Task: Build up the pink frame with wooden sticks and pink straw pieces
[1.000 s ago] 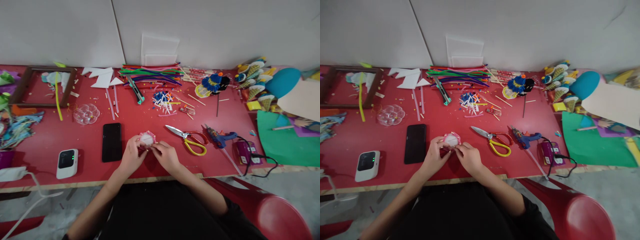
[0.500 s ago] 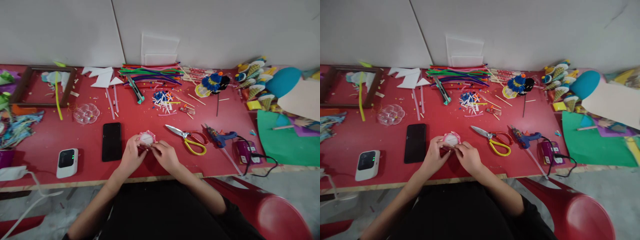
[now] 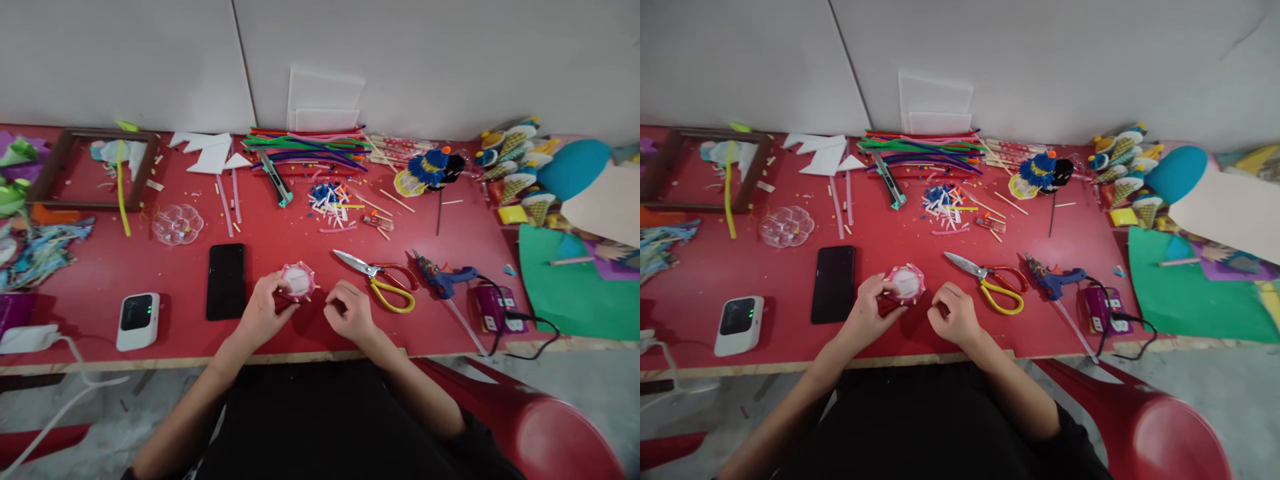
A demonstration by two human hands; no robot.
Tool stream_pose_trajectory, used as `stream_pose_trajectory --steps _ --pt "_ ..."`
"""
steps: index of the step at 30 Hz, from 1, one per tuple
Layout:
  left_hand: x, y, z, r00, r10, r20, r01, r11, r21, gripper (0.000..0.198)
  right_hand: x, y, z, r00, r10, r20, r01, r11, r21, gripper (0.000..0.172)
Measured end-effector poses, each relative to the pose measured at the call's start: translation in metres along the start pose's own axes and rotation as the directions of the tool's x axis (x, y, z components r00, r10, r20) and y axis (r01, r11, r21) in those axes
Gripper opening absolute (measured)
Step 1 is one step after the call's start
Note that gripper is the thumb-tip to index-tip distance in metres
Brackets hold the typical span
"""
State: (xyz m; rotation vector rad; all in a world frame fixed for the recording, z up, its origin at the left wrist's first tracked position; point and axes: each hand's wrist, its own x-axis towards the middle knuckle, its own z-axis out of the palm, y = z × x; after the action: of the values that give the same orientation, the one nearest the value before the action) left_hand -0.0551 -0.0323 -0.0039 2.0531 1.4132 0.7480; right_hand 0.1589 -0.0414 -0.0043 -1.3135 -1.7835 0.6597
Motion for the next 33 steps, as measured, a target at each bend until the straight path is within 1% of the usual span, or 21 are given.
stream_pose_trajectory --steps 4,6,7,9,10,12,13,14,15,17,18,19,21,22,25,28,30,33 --pt "-0.006 -0.003 -0.009 0.999 -0.028 0.019 0.028 0.998 -0.052 0.042 0.004 0.004 -0.012 0.991 0.031 -0.129 -0.033 0.999 -0.017 0.014" --pt "-0.010 -0.002 -0.016 0.998 0.006 0.056 -0.005 1.000 -0.020 0.044 0.008 0.006 -0.017 0.985 0.042 -0.166 -0.047 0.998 -0.030 0.014" --pt "-0.012 -0.001 -0.020 0.999 0.030 0.041 -0.030 1.000 0.002 0.045 0.011 0.008 -0.020 0.984 0.047 -0.171 -0.054 0.998 -0.036 0.013" --pt "-0.012 0.003 -0.028 0.996 0.089 -0.004 -0.089 0.996 0.032 0.044 0.017 0.012 -0.025 0.986 0.060 -0.155 -0.068 0.997 -0.047 0.011" --pt "-0.010 0.005 -0.032 0.995 0.098 -0.030 -0.097 0.994 0.044 0.039 0.021 0.013 -0.028 0.988 0.064 -0.138 -0.072 0.996 -0.051 0.010" --pt "-0.002 0.009 -0.040 0.991 0.052 -0.119 -0.044 0.997 0.068 0.027 0.031 0.017 -0.032 0.993 0.064 -0.095 -0.069 0.996 -0.058 0.010" --pt "0.004 0.010 -0.042 0.986 0.011 -0.167 0.002 0.997 0.079 0.024 0.038 0.018 -0.033 0.996 0.055 -0.070 -0.060 0.996 -0.060 0.011" --pt "0.011 0.010 -0.045 0.981 -0.023 -0.193 0.041 0.995 0.093 0.022 0.045 0.020 -0.034 0.998 0.041 -0.040 -0.043 0.997 -0.061 0.013" --pt "0.019 0.010 -0.047 0.985 -0.033 -0.168 0.051 0.993 0.103 0.022 0.052 0.020 -0.034 1.000 0.021 -0.005 -0.021 0.998 -0.060 0.013" --pt "0.036 0.006 -0.051 0.998 -0.009 -0.065 0.015 0.996 0.092 0.023 0.067 0.020 -0.033 0.995 -0.037 0.088 0.041 0.998 -0.049 0.015" --pt "0.044 0.004 -0.053 1.000 0.018 -0.006 -0.018 0.997 0.080 0.024 0.075 0.020 -0.032 0.987 -0.073 0.145 0.079 0.996 -0.038 0.015" --pt "0.051 0.001 -0.055 0.995 0.056 0.080 -0.062 0.996 0.068 0.024 0.082 0.020 -0.030 0.973 -0.109 0.204 0.117 0.993 -0.026 0.015" --pt "0.063 -0.004 -0.058 0.959 0.133 0.251 -0.149 0.988 0.046 0.024 0.095 0.020 -0.024 0.932 -0.178 0.316 0.186 0.983 0.004 0.016" --pt "0.068 -0.006 -0.059 0.942 0.143 0.303 -0.164 0.985 0.046 0.024 0.100 0.020 -0.021 0.908 -0.206 0.365 0.214 0.977 0.018 0.017" --pt "0.078 -0.010 -0.059 0.932 0.118 0.342 -0.156 0.984 0.087 0.021 0.111 0.024 -0.011 0.840 -0.258 0.477 0.266 0.963 0.051 0.021" --pt "0.083 -0.012 -0.056 0.911 0.138 0.389 -0.192 0.976 0.102 0.016 0.117 0.028 -0.003 0.788 -0.279 0.549 0.289 0.955 0.071 0.026" --pt "0.085 -0.013 -0.054 0.899 0.157 0.410 -0.216 0.971 0.101 0.015 0.119 0.030 0.001 0.765 -0.286 0.578 0.296 0.952 0.078 0.027" --pt "0.085 -0.017 -0.050 0.896 0.163 0.413 -0.228 0.967 0.113 0.017 0.121 0.029 0.004 0.743 -0.291 0.603 0.303 0.949 0.084 0.022"
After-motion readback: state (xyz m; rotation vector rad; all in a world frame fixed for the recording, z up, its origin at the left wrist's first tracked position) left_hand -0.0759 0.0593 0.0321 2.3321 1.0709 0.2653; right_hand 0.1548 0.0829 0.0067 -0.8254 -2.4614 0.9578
